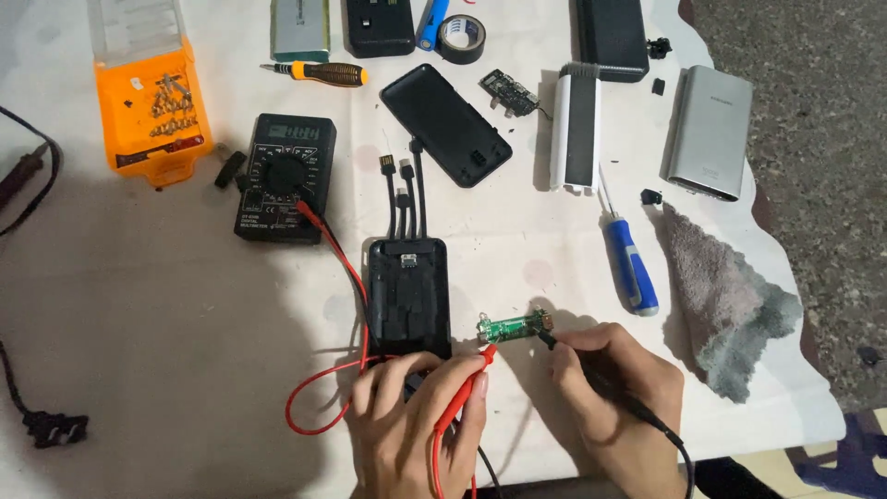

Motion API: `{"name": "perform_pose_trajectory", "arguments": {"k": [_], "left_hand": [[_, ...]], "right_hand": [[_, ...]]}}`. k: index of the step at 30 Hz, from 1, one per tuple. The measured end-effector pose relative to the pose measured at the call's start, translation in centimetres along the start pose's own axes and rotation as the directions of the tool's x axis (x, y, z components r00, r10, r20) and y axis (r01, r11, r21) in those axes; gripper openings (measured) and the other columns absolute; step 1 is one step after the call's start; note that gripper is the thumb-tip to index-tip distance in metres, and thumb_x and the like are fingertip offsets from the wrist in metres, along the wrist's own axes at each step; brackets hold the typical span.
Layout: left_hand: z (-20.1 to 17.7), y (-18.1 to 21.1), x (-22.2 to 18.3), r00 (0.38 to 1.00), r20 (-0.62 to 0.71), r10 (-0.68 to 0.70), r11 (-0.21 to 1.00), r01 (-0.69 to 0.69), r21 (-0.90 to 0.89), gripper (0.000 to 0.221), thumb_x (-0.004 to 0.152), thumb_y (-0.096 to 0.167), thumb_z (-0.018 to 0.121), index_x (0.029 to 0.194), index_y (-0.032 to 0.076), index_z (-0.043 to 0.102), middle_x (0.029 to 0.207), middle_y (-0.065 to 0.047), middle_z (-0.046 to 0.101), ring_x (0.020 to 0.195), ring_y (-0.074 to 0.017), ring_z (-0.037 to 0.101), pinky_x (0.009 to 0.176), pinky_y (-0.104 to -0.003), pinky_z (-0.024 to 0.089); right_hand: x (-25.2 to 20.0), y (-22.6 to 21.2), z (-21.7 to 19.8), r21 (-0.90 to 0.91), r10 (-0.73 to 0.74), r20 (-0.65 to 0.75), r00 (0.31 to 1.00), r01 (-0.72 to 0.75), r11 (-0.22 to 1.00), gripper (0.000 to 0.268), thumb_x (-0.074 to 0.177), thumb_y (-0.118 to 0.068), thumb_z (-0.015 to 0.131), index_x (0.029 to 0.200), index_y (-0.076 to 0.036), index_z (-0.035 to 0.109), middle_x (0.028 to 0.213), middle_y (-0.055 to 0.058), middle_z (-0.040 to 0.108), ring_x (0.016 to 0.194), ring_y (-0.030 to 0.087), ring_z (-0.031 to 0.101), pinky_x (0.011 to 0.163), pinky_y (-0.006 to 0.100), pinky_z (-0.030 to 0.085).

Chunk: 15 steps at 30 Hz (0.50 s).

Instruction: Using a digital multimeter to test electrical components on a circuit board from a disassembled device.

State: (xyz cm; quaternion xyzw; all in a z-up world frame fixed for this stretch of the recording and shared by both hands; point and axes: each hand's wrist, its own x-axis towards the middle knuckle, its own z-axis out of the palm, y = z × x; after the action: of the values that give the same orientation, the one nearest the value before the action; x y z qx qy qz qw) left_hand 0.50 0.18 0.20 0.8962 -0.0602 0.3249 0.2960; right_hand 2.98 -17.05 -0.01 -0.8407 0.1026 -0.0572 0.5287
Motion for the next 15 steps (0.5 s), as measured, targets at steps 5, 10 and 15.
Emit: {"name": "perform_pose_trajectory", "arguments": {"k": [5, 10, 15], "left_hand": [[-0.2, 0.2, 0.1, 0.998, 0.043, -0.034, 0.999, 0.034, 0.001, 0.013, 0.091, 0.019, 0.070, 0.103, 0.020, 0.076, 0.096, 0.011, 0.076, 0.081, -0.0140, 0.067, 0.085, -0.036, 0.044], [-0.4, 0.2, 0.2, 0.999, 0.024, -0.032, 0.999, 0.032, -0.019, 0.010, 0.091, 0.018, 0.071, 0.100, 0.020, 0.075, 0.089, 0.010, 0.074, 0.081, -0.0141, 0.067, 0.087, -0.037, 0.045], [0.2, 0.3, 0.3, 0.999, -0.039, -0.026, 1.000, 0.026, 0.000, 0.009, 0.088, 0.017, 0.072, 0.095, 0.021, 0.076, 0.084, 0.008, 0.075, 0.074, -0.0148, 0.068, 0.077, -0.035, 0.045]], "right_hand": [[0.3, -0.3, -0.4, 0.066, 0.031, 0.023, 0.999, -0.032, 0.997, 0.008, 0.084, -0.009, 0.074, 0.084, -0.003, 0.079, 0.069, 0.005, 0.074, 0.068, 0.010, 0.066, 0.071, 0.022, 0.050], [0.6, -1.2, 0.3, 0.031, -0.007, 0.023, 1.000, 0.006, 0.999, 0.006, 0.081, -0.007, 0.074, 0.079, -0.002, 0.076, 0.078, 0.004, 0.079, 0.071, 0.007, 0.063, 0.067, 0.020, 0.047], [0.7, -0.4, 0.3, 0.118, 0.040, -0.060, 0.997, -0.033, 0.992, 0.006, 0.081, -0.005, 0.072, 0.075, -0.001, 0.071, 0.071, 0.004, 0.071, 0.072, 0.009, 0.060, 0.068, 0.023, 0.048]]}}
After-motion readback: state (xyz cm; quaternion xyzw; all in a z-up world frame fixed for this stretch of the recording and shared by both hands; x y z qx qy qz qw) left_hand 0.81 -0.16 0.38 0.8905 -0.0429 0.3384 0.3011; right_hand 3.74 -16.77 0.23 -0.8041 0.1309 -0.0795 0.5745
